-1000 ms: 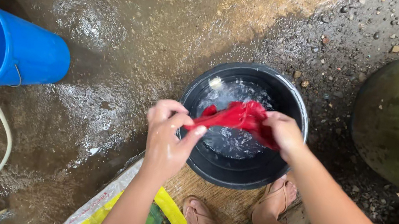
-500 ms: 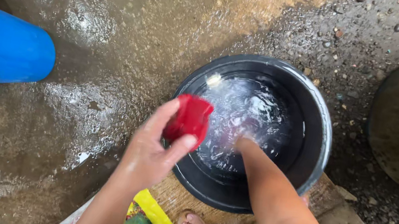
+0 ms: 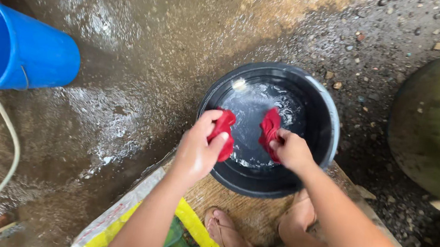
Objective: The person washes clothes in a basin, rinses them in water, and then hangs the wet garments onto hangers and clips on a clothesline.
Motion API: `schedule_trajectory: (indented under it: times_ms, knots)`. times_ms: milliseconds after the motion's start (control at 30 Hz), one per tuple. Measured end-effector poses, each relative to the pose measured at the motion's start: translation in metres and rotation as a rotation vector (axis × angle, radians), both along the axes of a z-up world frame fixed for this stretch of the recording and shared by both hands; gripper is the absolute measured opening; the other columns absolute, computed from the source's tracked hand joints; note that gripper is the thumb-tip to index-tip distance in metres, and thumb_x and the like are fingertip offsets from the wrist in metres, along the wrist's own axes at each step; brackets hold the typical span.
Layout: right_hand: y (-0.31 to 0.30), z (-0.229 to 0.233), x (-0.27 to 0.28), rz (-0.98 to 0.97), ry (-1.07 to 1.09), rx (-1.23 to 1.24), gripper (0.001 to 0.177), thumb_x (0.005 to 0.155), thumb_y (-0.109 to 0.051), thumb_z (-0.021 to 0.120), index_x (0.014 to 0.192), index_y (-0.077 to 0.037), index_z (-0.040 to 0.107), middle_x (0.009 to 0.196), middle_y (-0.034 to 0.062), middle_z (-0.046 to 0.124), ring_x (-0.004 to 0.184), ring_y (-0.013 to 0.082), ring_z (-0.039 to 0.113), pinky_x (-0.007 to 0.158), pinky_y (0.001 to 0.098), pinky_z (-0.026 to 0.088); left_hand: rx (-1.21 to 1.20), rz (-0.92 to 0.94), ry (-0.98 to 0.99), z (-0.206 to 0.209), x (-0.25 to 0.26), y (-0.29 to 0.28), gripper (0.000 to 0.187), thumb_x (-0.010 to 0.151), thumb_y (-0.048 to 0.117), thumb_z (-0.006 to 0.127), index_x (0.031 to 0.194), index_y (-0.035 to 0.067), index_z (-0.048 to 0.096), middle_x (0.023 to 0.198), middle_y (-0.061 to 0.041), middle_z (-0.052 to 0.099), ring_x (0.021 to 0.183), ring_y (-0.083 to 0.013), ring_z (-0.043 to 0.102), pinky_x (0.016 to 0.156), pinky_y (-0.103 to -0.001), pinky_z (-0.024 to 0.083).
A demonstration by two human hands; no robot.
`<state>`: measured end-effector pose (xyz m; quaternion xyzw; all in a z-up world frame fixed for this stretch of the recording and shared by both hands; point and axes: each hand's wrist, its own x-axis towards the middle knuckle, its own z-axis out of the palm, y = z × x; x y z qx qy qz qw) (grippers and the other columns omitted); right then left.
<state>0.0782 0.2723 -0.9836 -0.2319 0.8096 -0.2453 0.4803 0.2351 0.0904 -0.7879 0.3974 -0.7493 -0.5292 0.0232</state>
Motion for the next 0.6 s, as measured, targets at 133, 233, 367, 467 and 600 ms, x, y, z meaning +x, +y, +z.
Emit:
schedule_trajectory:
  times_ms: [133,233,367,467,600]
  knots:
    - [0.005,0.081,0.02,-0.345,0.112,-0.157,0.031,0.087,-0.034,0.081,0.106,-0.01,0.074,0.094,0.014,0.077,0.088,0.0248,0.073,0.084,0.0394,0.057,-0.078,-0.021,-0.045,0.045,-0.014,0.019,0.041,0.089,0.015,0.071,0.127,0.005,0.06,0.104,-0.012,0.076,0.096,-0.0189,0.073,0.085,-0.035,0.056]
    - [-0.003,0.141,0.022,-0.793,-0.328,-0.168,0.032,0.091,-0.038,0.075,0.107,-0.012,0.069,0.098,0.0095,0.075,0.087,0.0242,0.072,0.08,0.0475,0.055,0.181,-0.046,0.103,0.086,-0.019,0.042,0.046,0.084,0.011,0.075,0.126,0.002,0.057,0.103,-0.01,0.074,0.094,-0.019,0.072,0.085,-0.036,0.058]
    - [-0.01,0.199,0.027,-1.099,-1.137,-0.602,0.04,0.096,-0.029,0.074,0.119,0.002,0.065,0.108,0.0207,0.071,0.091,0.0321,0.072,0.084,0.0511,0.06,0.464,-0.233,0.328,0.136,-0.021,0.073,0.061,0.08,0.007,0.079,0.133,0.003,0.049,0.119,-0.008,0.068,0.112,-0.0173,0.067,0.097,-0.035,0.053]
    - [-0.022,0.237,0.032,-1.272,-0.948,-0.458,0.031,0.092,-0.006,0.058,0.121,-0.013,0.052,0.115,0.0151,0.068,0.104,0.0292,0.071,0.093,0.0486,0.061,0.372,-0.176,0.352,0.152,-0.015,0.06,0.066,0.074,0.003,0.085,0.129,0.001,0.05,0.118,-0.009,0.067,0.11,-0.0195,0.067,0.098,-0.038,0.053]
    - [-0.02,0.31,0.04,-1.093,-1.082,-0.767,0.036,0.091,0.003,0.046,0.123,-0.005,0.06,0.113,0.0156,0.07,0.104,0.0289,0.07,0.095,0.0478,0.06,0.428,0.357,0.326,0.138,-0.015,0.024,0.076,0.081,0.009,0.083,0.146,0.01,0.042,0.137,-0.015,0.051,0.125,-0.0229,0.051,0.106,-0.044,0.047]
